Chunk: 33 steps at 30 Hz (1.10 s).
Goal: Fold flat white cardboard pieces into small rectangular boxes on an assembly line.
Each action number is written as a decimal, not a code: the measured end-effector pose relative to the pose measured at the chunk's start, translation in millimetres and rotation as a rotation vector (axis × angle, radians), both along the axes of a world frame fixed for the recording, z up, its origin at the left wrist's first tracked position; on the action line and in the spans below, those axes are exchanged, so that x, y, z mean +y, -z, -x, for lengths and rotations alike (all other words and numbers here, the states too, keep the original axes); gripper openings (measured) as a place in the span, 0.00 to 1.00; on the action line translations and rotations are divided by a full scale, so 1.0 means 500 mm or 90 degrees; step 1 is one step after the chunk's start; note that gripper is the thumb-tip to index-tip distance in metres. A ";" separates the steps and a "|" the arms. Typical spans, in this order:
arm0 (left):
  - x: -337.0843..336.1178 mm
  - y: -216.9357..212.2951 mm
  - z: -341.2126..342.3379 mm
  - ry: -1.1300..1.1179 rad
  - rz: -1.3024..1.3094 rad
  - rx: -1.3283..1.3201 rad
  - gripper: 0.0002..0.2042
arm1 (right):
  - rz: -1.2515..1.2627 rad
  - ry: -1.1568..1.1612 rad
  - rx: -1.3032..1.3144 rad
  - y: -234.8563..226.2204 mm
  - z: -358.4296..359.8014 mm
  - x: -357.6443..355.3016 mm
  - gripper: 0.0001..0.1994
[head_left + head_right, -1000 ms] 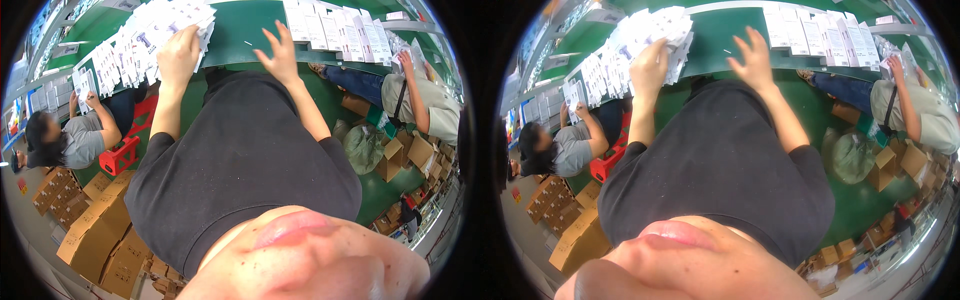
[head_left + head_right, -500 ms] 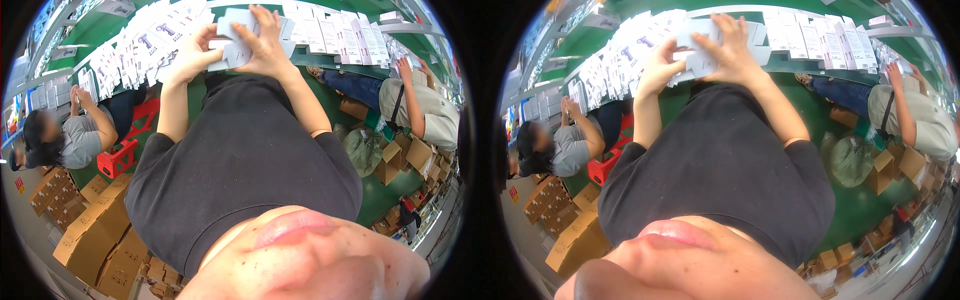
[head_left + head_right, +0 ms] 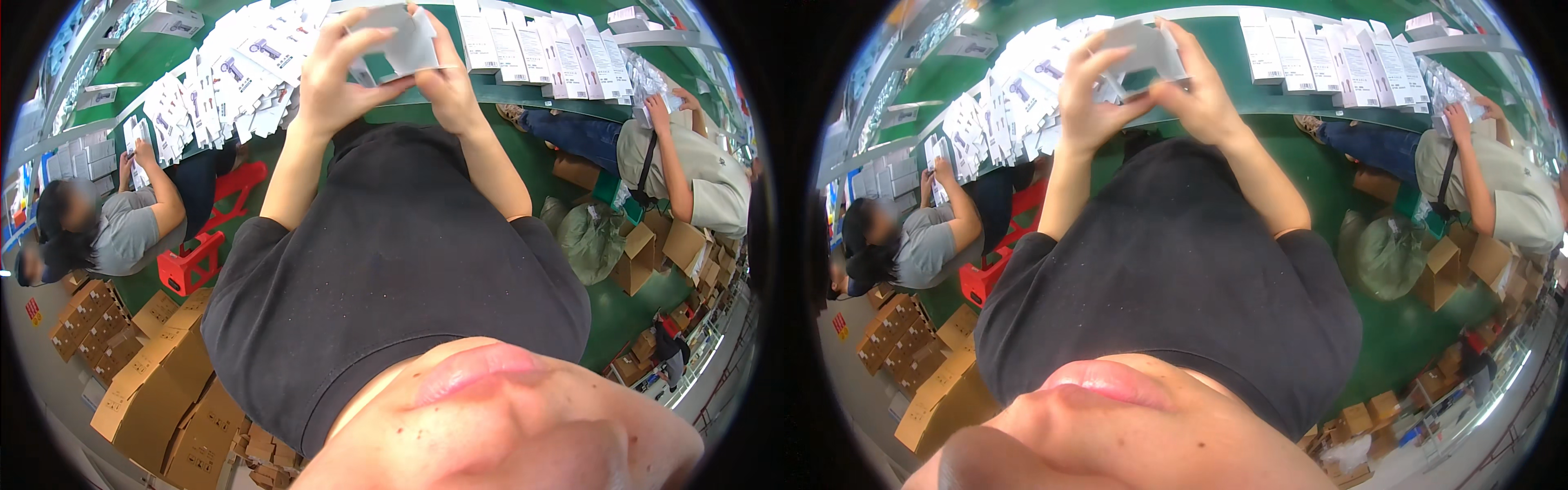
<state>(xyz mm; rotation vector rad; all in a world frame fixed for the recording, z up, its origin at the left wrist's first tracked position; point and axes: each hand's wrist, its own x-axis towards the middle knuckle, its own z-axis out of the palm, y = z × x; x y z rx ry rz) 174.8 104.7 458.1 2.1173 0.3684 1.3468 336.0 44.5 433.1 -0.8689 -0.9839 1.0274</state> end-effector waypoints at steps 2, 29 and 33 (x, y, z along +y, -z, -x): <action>-0.004 0.004 -0.016 -0.069 -0.086 0.048 0.24 | 0.054 0.010 0.034 -0.012 -0.001 0.003 0.25; 0.001 0.097 -0.047 0.138 0.350 -0.020 0.17 | 0.067 0.153 -0.173 0.020 -0.001 0.004 0.24; 0.005 0.113 -0.040 0.148 0.340 -0.021 0.16 | 0.065 0.127 -0.203 0.017 0.001 0.003 0.24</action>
